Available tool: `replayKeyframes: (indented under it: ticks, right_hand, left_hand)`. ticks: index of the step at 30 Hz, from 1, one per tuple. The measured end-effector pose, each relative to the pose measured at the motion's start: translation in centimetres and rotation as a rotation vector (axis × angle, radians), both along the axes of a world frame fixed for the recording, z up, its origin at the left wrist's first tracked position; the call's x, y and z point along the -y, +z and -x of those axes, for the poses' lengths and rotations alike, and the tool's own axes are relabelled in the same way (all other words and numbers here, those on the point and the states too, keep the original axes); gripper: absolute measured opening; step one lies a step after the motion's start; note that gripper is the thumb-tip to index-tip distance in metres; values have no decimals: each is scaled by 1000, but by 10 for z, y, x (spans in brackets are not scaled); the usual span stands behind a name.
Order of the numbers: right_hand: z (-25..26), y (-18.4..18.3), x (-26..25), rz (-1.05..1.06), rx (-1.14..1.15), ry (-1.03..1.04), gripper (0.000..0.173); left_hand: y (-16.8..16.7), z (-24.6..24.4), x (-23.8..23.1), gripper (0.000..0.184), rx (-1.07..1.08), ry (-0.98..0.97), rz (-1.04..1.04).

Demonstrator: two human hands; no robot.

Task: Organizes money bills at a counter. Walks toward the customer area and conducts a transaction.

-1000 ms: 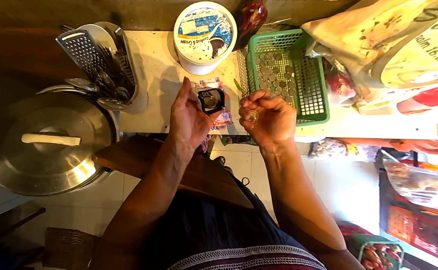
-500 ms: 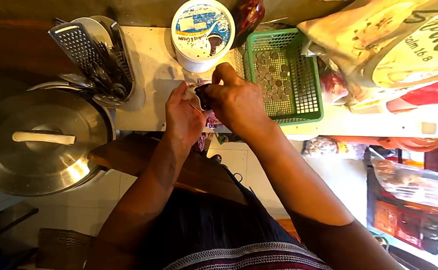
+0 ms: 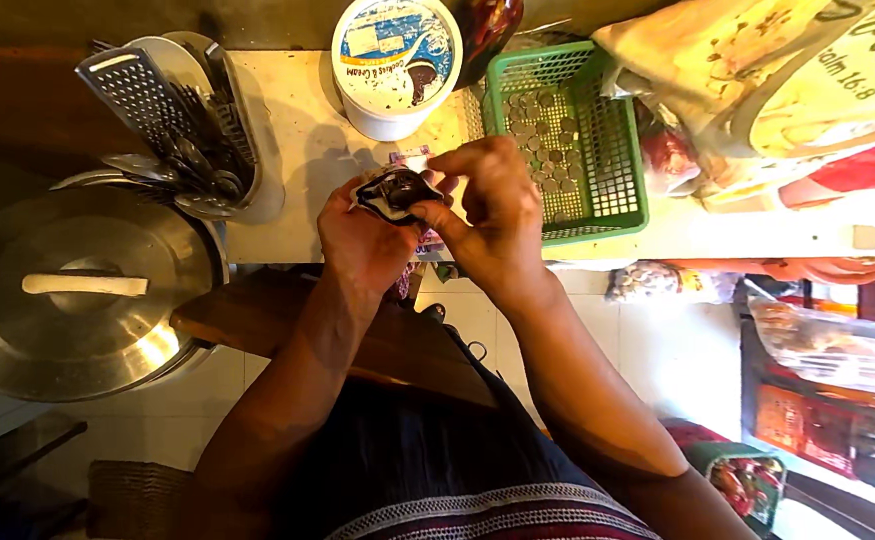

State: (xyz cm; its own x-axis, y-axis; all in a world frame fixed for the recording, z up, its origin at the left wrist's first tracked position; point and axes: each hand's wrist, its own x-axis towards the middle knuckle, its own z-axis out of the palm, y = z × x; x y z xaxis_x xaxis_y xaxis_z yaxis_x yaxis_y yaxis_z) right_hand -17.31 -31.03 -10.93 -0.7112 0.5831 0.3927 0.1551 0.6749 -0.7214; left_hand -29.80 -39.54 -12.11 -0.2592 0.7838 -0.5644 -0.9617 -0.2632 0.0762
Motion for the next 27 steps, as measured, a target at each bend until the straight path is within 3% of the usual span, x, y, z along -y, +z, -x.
replayKeyframes:
  ticks: [3, 6, 10, 16, 21, 24, 27]
  right_hand:
    - [-6, 3, 9, 26, -13, -143, 26]
    - [-3, 11, 17, -131, 4, -156, 14]
    - [20, 20, 21, -257, 303, -143, 12]
    - [40, 10, 20, -213, 465, -100, 4]
    - [48, -18, 23, -172, 361, -82, 4]
    - [40, -25, 20, 66, 190, -18, 5]
    - [23, -29, -4, 555, -96, -10, 11]
  left_hand:
    - [-1, 0, 1, 46, -16, -9, -39]
    - [0, -2, 6, 46, -138, -80, -35]
    - [4, -8, 1, 47, -220, -59, 54]
    - [-2, -7, -2, 40, -198, 3, 92]
    - [-4, -3, -3, 42, -149, 81, 180]
    - [-9, 5, -1, 45, -114, 101, 272]
    - [-12, 19, 1, 57, -191, 7, 473]
